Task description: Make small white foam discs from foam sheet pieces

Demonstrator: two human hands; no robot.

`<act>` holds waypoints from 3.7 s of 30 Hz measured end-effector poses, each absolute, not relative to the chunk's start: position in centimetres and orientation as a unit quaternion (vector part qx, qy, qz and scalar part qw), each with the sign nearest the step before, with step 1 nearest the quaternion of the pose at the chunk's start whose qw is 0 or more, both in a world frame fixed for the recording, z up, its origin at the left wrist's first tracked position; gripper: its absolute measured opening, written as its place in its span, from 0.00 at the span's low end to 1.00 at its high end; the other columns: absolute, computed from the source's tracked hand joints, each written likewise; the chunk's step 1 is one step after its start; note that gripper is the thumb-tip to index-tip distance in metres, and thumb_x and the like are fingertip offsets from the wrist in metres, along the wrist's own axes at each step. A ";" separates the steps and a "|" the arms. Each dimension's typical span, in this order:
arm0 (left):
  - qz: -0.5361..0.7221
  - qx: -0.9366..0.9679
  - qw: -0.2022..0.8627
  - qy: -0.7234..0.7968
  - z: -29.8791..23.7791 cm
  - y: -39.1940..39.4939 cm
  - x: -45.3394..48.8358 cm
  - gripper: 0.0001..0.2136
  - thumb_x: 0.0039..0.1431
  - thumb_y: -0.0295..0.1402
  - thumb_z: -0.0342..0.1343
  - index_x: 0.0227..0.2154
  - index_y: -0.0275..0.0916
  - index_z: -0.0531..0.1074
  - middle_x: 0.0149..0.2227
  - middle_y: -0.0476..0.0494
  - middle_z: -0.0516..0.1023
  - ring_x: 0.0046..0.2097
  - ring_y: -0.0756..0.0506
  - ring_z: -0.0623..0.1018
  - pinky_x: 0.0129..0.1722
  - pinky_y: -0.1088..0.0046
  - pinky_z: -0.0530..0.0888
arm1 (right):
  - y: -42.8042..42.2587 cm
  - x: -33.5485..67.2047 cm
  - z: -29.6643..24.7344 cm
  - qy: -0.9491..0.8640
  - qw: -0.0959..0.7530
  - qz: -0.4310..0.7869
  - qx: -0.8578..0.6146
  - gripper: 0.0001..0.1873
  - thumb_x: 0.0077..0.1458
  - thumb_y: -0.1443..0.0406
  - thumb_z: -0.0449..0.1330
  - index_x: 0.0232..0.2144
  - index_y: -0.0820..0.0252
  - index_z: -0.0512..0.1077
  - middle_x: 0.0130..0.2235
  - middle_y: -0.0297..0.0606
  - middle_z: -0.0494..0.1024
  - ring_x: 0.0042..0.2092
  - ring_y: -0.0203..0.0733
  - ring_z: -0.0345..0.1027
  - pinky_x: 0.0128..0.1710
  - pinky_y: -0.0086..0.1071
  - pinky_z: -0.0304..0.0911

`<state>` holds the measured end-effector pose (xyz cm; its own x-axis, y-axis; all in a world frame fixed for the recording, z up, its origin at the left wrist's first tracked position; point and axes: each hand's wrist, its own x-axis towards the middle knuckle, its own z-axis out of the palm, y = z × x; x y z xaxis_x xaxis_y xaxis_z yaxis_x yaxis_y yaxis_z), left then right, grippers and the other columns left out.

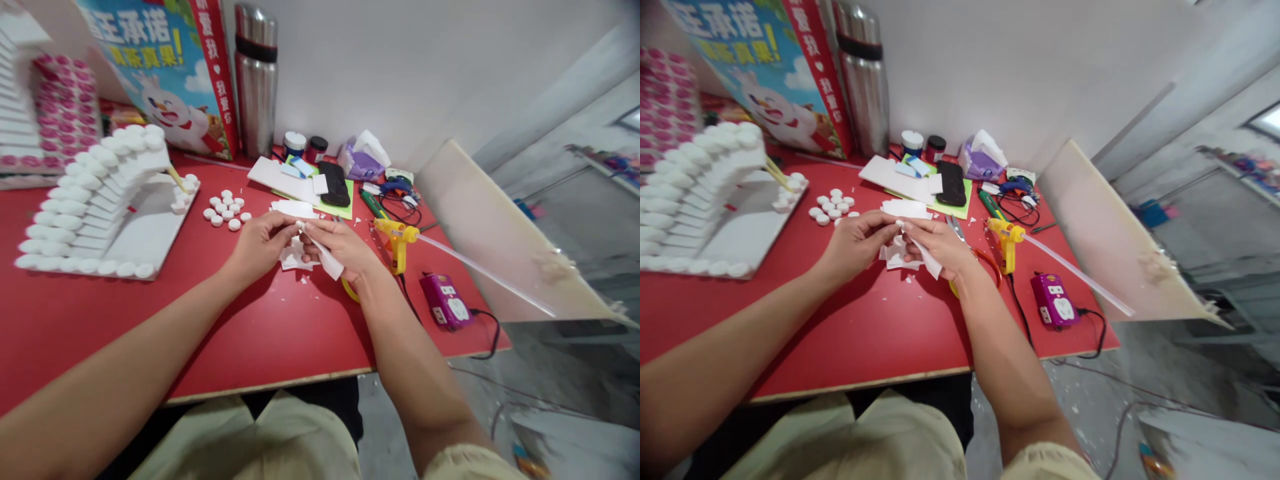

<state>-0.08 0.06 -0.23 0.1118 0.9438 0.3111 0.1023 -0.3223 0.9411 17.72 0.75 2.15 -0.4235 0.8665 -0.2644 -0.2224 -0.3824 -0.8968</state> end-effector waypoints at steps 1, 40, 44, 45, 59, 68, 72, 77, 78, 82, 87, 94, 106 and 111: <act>0.521 0.624 0.404 0.420 -0.2 0.1 -0.1 0.07 0.62 0.32 0.60 0.34 0.36 0.82 0.31 0.45 0.81 0.32 0.48 0.76 0.35 0.71 0.72 | 0.7 17.7 2.1 -0.430 0.372 0.719 -0.399 0.21 0.50 0.60 0.76 0.44 0.62 0.80 0.30 0.30 0.75 0.26 0.30 0.64 0.29 0.29 0.71; 0.521 0.487 0.533 0.455 -0.2 -0.1 0.2 0.07 0.55 0.35 0.65 0.29 0.36 0.81 0.21 0.50 0.73 0.23 0.52 0.66 0.23 0.74 0.65 | -0.4 16.8 2.2 -0.740 0.335 0.220 -0.540 0.05 0.63 0.64 0.62 0.33 0.55 0.71 0.25 0.33 0.77 0.30 0.41 0.74 0.37 0.34 0.66; 0.516 0.511 0.515 0.455 -0.8 0.2 -0.2 0.08 0.57 0.36 0.65 0.33 0.36 0.83 0.23 0.48 0.75 0.24 0.51 0.69 0.24 0.74 0.65 | -0.1 16.9 2.1 -0.681 0.373 0.360 -0.518 0.08 0.64 0.58 0.64 0.36 0.55 0.72 0.29 0.34 0.80 0.31 0.41 0.77 0.37 0.35 0.71; 0.513 0.523 0.508 0.453 -0.8 0.3 -0.3 0.08 0.57 0.36 0.65 0.34 0.36 0.83 0.25 0.46 0.77 0.26 0.50 0.71 0.25 0.73 0.67 | 0.1 17.0 2.1 -0.632 0.387 0.439 -0.509 0.10 0.65 0.57 0.64 0.38 0.56 0.73 0.30 0.34 0.81 0.30 0.40 0.77 0.36 0.35 0.73; 0.498 0.588 0.475 0.424 -0.7 0.5 -0.5 0.10 0.60 0.37 0.63 0.36 0.36 0.83 0.35 0.42 0.84 0.35 0.46 0.79 0.33 0.72 0.74 | 0.6 17.5 2.2 -0.431 0.398 0.662 -0.466 0.16 0.52 0.61 0.75 0.42 0.62 0.82 0.30 0.34 0.82 0.26 0.34 0.75 0.30 0.31 0.77; 0.502 0.589 0.454 0.443 -0.6 0.2 -0.2 0.08 0.61 0.36 0.61 0.34 0.37 0.82 0.30 0.45 0.81 0.30 0.48 0.75 0.31 0.72 0.71 | 0.6 16.8 1.3 -0.555 0.419 0.492 -0.523 0.21 0.49 0.51 0.76 0.29 0.59 0.74 0.26 0.37 0.82 0.24 0.39 0.77 0.26 0.30 0.70; 0.514 0.615 0.397 0.447 -0.7 0.0 -0.1 0.07 0.62 0.33 0.60 0.35 0.37 0.83 0.33 0.43 0.83 0.33 0.47 0.78 0.35 0.70 0.73 | -0.2 16.3 1.5 -0.615 0.422 0.402 -0.531 0.15 0.58 0.55 0.70 0.29 0.57 0.72 0.24 0.34 0.81 0.23 0.39 0.76 0.25 0.29 0.66; 0.514 0.694 0.257 0.434 -0.5 -0.5 0.1 0.09 0.66 0.33 0.58 0.36 0.40 0.83 0.37 0.42 0.85 0.40 0.43 0.81 0.42 0.66 0.75 | -0.9 15.8 1.7 -0.608 0.431 0.380 -0.548 0.15 0.57 0.56 0.69 0.28 0.55 0.69 0.22 0.33 0.78 0.21 0.39 0.74 0.23 0.30 0.66; 0.511 0.704 0.234 0.434 -0.4 -0.6 0.1 0.09 0.67 0.33 0.57 0.35 0.40 0.83 0.36 0.42 0.84 0.40 0.43 0.81 0.42 0.66 0.75 | -0.9 15.7 1.7 -0.602 0.436 0.389 -0.544 0.15 0.57 0.56 0.69 0.28 0.55 0.69 0.22 0.33 0.78 0.21 0.39 0.75 0.23 0.30 0.66; 0.498 0.731 0.162 0.437 -0.4 -0.9 0.2 0.13 0.70 0.32 0.53 0.36 0.39 0.83 0.35 0.40 0.83 0.39 0.43 0.80 0.44 0.65 0.74 | -1.0 15.3 1.8 -0.564 0.466 0.461 -0.502 0.19 0.55 0.50 0.70 0.29 0.57 0.70 0.24 0.33 0.79 0.22 0.39 0.75 0.24 0.31 0.69; 0.501 0.752 0.120 0.411 -0.9 -1.1 0.4 0.15 0.73 0.31 0.49 0.50 0.37 0.81 0.38 0.39 0.84 0.38 0.45 0.80 0.41 0.69 0.75 | -0.9 15.5 1.8 -0.539 0.492 0.491 -0.476 0.23 0.52 0.46 0.72 0.32 0.58 0.72 0.26 0.33 0.80 0.25 0.39 0.77 0.26 0.32 0.73; 0.556 0.663 0.322 0.385 -0.5 -0.7 0.2 0.09 0.67 0.33 0.60 0.37 0.39 0.85 0.28 0.45 0.81 0.30 0.48 0.78 0.34 0.71 0.76 | -0.4 16.6 2.0 -0.597 0.468 0.472 -0.449 0.17 0.57 0.53 0.70 0.32 0.59 0.72 0.26 0.33 0.81 0.25 0.38 0.77 0.27 0.31 0.72; 0.590 0.584 0.420 0.365 -0.3 -0.5 0.4 0.03 0.58 0.29 0.67 0.31 0.39 0.86 0.25 0.48 0.78 0.24 0.52 0.74 0.26 0.75 0.72 | -0.6 16.9 2.1 -0.650 0.447 0.439 -0.430 0.18 0.59 0.51 0.69 0.32 0.59 0.71 0.26 0.32 0.80 0.23 0.37 0.76 0.24 0.30 0.69; 0.577 0.605 0.395 0.382 -0.6 -0.4 0.4 0.06 0.61 0.28 0.64 0.34 0.39 0.86 0.26 0.47 0.78 0.26 0.51 0.75 0.29 0.74 0.72 | -0.6 16.7 2.1 -0.638 0.455 0.442 -0.438 0.16 0.60 0.52 0.68 0.32 0.56 0.71 0.26 0.33 0.81 0.25 0.39 0.78 0.27 0.32 0.72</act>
